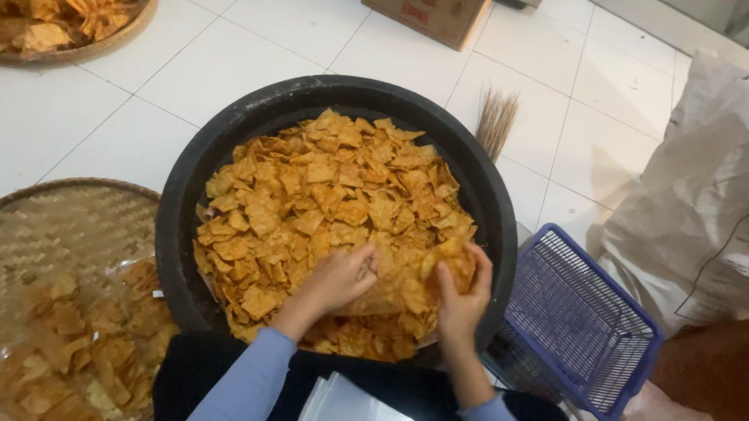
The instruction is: The person scoops fried chips from a large black basin into a blue basket on a digital scale, then transfers them into clear plastic bags. The person repeats this process multiple times, handling the chips by hand and using the scale to measure portions.
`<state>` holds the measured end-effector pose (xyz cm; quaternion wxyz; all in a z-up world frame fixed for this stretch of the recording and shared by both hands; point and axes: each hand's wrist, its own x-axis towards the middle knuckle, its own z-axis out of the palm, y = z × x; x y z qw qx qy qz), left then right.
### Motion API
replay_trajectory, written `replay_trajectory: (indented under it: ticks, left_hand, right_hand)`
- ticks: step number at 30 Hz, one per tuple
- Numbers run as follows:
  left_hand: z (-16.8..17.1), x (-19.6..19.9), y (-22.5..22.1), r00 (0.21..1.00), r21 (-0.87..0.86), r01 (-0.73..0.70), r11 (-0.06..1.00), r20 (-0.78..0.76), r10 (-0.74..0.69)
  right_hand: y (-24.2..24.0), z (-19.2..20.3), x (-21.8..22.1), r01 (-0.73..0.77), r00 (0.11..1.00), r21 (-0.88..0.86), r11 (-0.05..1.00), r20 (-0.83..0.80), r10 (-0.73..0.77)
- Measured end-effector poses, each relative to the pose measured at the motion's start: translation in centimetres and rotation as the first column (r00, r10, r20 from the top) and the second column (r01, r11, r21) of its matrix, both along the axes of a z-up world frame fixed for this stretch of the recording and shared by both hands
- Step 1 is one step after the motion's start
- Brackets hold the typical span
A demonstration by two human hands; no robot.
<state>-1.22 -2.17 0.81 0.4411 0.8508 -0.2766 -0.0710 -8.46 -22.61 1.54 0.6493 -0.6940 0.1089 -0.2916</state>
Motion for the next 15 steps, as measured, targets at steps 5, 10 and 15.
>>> replay_trajectory:
  ticks: [5, 10, 15]
  left_hand:
    - [-0.7, 0.0, -0.5, 1.000, 0.094, 0.014, 0.995, -0.009, -0.013]
    - [-2.2, 0.8, 0.5, 0.994, 0.027, -0.030, 0.999, 0.110, 0.027]
    - [-1.0, 2.0, 2.2, 0.995, 0.151, -0.098, 0.984, 0.036, 0.094]
  right_hand:
    - [3.5, -0.3, -1.1, -0.017, 0.997, -0.457, 0.889, 0.054, 0.046]
    - [2.8, -2.2, -1.4, -0.099, 0.989, -0.581, 0.808, 0.035, 0.146]
    - [-2.2, -8.1, 0.5, 0.012, 0.999, -0.592, 0.806, -0.022, -0.031]
